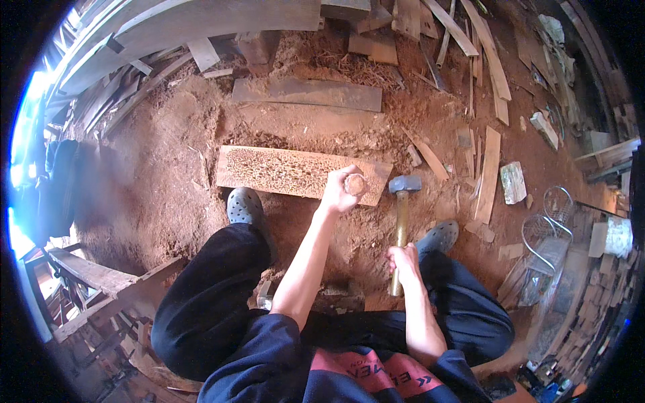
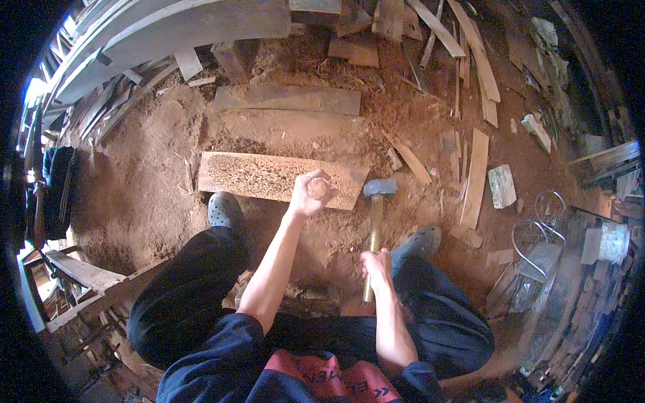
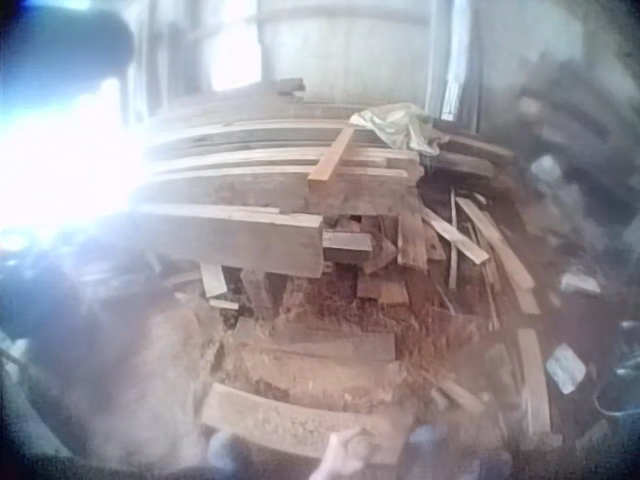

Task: The person sits on the floor and repeatedly strikes a chisel with a hammer to carve a rectangular wooden plank. Wood shavings accumulate around the plank as the person continues the carving action.

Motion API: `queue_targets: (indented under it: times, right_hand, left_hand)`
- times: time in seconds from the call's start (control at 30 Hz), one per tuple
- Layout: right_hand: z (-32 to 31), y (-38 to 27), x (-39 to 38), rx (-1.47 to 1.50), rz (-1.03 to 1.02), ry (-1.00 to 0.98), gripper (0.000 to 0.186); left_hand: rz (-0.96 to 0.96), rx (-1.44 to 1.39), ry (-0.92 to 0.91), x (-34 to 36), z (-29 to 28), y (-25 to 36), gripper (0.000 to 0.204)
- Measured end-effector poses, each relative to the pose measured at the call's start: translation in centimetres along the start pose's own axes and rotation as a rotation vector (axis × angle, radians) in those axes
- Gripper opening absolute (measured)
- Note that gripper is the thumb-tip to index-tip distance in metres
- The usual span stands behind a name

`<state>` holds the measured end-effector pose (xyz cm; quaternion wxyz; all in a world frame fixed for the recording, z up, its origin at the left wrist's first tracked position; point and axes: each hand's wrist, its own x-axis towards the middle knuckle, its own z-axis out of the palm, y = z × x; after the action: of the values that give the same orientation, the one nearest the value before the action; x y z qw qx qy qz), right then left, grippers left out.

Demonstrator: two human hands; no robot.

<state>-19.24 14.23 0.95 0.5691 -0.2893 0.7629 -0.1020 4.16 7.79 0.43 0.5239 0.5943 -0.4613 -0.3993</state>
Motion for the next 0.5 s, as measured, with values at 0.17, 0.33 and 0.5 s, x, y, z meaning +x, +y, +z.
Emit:
queue_targets:
  times: [0.17, 0.33, 0.5]
  right_hand:
    - [0.4, -1.9, -1.9, -0.068, -0.061, -0.012, 0.014]
    - [1.5, 0.6, 1.4, -0.317, -0.174, -0.031, 0.01]
    - [1.9, 1.1, 3.1, -0.276, -0.12, -0.102, 0.012]
  left_hand:
    - [0.064, -0.296, 0.233, 2.2, 0.1, 5.7, 0.027]
    - [0.047, -0.274, 0.267, 4.1, -3.0, 11.0, 0.026]
    - [-0.122, -0.43, 0.319, 2.4, -3.0, 5.3, 0.026]
